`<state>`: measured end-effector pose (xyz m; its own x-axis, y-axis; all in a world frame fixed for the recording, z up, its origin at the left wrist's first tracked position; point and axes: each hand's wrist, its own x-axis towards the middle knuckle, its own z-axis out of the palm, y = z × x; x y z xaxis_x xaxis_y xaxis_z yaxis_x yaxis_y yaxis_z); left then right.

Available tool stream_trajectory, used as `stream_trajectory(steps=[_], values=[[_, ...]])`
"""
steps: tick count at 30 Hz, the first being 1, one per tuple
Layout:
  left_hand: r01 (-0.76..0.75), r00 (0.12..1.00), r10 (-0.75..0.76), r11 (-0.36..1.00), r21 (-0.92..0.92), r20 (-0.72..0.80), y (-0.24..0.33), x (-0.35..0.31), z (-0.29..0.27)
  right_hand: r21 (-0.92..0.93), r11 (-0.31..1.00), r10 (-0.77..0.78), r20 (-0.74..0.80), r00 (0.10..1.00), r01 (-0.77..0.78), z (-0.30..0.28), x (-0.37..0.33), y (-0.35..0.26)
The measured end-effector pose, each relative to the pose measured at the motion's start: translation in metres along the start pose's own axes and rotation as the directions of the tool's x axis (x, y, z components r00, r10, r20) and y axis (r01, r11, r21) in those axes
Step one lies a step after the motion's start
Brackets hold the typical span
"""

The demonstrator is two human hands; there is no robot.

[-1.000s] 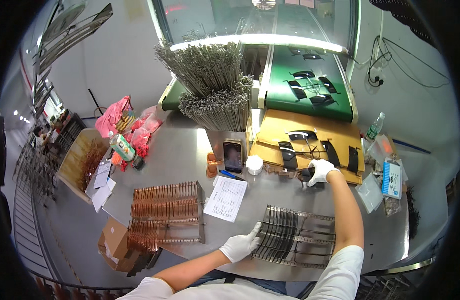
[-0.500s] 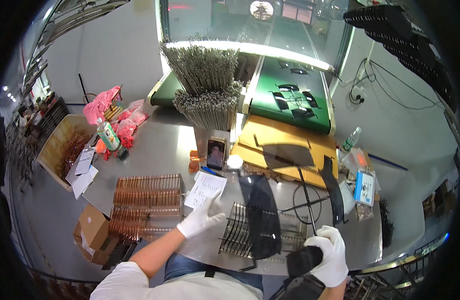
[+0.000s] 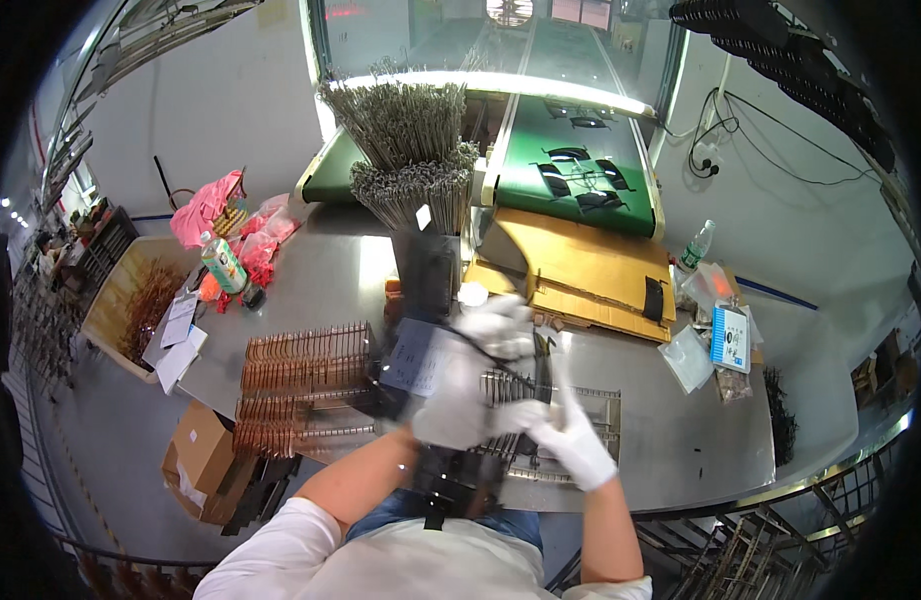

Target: The person assembles decorative wire frames by inserting copper and black wire pieces into metal racks on a workbench. They repeatedly pick up wire bundles, align and insert them into slots, and place finished frames onto a nearby rack.

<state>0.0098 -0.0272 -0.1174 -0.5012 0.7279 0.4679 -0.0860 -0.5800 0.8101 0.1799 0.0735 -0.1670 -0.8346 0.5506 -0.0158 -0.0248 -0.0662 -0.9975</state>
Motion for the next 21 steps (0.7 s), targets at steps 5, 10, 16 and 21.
stream_trajectory(steps=[5,10,16,21], values=[[-0.557,0.773,0.203,0.671,0.489,0.602,0.006,0.024,-0.001,-0.799,0.568,-0.32,0.006,0.947,0.197,0.02,0.013,0.01],[0.123,0.992,-0.124,0.944,-0.306,0.018,0.035,0.01,-0.083,-0.481,0.863,0.113,-0.109,0.988,-0.152,-0.002,-0.007,-0.015],[-0.107,0.994,0.089,0.859,-0.502,-0.06,0.062,-0.016,-0.118,0.047,0.989,0.148,-0.218,0.965,-0.141,-0.038,0.001,0.101],[-0.168,0.981,0.192,0.889,-0.426,0.014,0.062,-0.015,-0.127,0.084,0.905,0.425,-0.118,0.898,-0.417,-0.007,0.012,0.086]])
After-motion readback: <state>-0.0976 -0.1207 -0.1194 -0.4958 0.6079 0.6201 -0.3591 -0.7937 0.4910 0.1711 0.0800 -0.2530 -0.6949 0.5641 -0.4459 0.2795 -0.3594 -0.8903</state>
